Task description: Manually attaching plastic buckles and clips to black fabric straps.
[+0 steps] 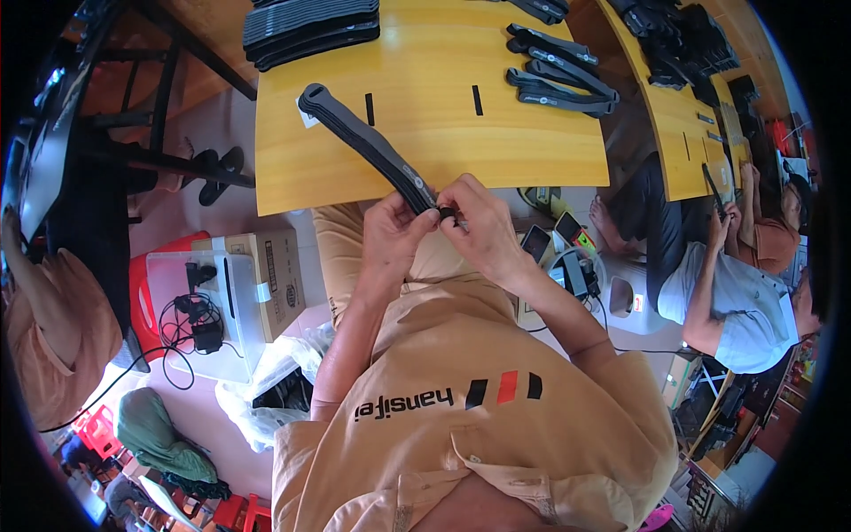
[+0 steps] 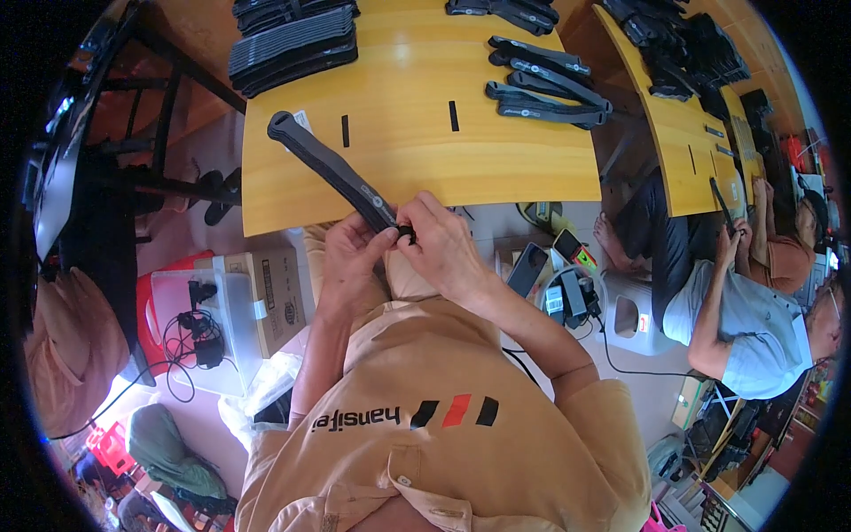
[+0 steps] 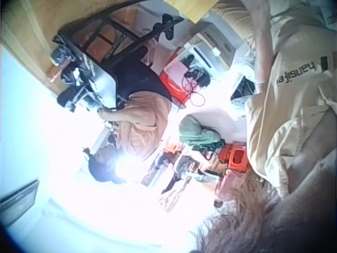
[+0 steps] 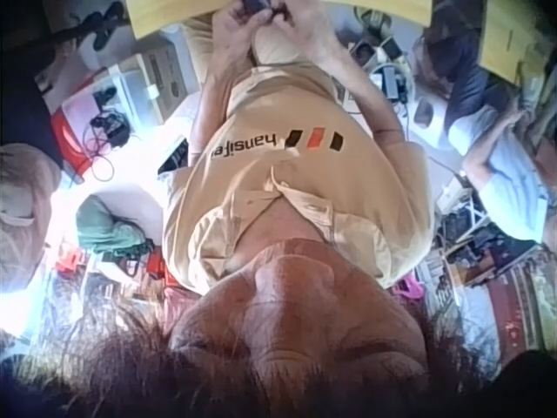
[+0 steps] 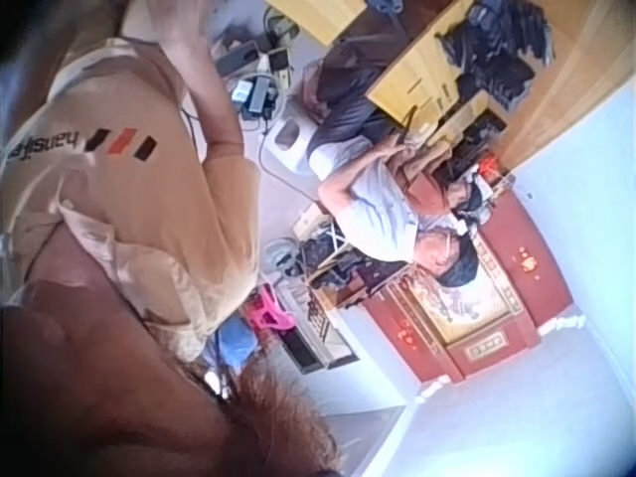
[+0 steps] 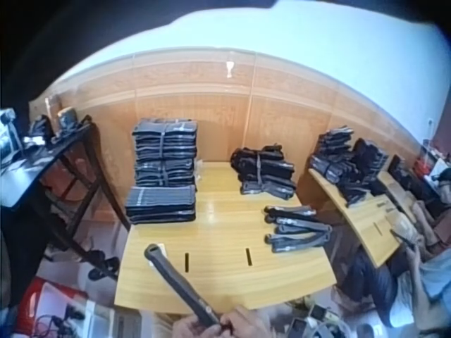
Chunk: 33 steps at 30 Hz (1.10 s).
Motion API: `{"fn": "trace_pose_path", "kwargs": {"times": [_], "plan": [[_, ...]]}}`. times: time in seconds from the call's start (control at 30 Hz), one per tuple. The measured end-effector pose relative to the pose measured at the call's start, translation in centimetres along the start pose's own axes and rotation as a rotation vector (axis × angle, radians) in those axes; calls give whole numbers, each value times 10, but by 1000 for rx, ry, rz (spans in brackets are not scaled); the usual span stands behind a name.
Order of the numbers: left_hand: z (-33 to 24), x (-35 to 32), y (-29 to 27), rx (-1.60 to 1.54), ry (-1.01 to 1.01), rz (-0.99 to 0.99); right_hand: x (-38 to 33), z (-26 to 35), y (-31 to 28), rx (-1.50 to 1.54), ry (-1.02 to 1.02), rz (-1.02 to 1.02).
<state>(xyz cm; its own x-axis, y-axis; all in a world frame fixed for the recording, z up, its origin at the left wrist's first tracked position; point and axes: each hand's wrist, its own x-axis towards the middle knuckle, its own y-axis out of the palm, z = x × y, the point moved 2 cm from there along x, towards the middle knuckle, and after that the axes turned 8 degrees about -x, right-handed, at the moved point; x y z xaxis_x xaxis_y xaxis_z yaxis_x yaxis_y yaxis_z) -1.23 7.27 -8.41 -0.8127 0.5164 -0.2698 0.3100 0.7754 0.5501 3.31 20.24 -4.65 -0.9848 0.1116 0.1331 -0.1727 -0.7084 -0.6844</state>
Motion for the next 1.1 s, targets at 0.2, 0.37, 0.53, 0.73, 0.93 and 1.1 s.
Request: {"fn": "trace_pose_path", "kwargs": {"times": [0.2,0.37,0.53,0.73,0.93,1.1], "plan": [[8,-5,-1,53,27,-1,-3,0,-1,-18,-8,28],[3,-3,-3,31,-8,-4,-2,-8,-1,178,69,73],[-3,-4,-5,-63,-115,-44,0,-10,-11,314,-12,160],[-11,-4,-4,-60,-177,21,9,-4,-24,67,-95,415],[-13,-7,-9,62,-265,144,17,-9,-24,122,-214,619],[-20,-14,-8,66,-317,204,21,-8,-29,169,-184,786]]}}
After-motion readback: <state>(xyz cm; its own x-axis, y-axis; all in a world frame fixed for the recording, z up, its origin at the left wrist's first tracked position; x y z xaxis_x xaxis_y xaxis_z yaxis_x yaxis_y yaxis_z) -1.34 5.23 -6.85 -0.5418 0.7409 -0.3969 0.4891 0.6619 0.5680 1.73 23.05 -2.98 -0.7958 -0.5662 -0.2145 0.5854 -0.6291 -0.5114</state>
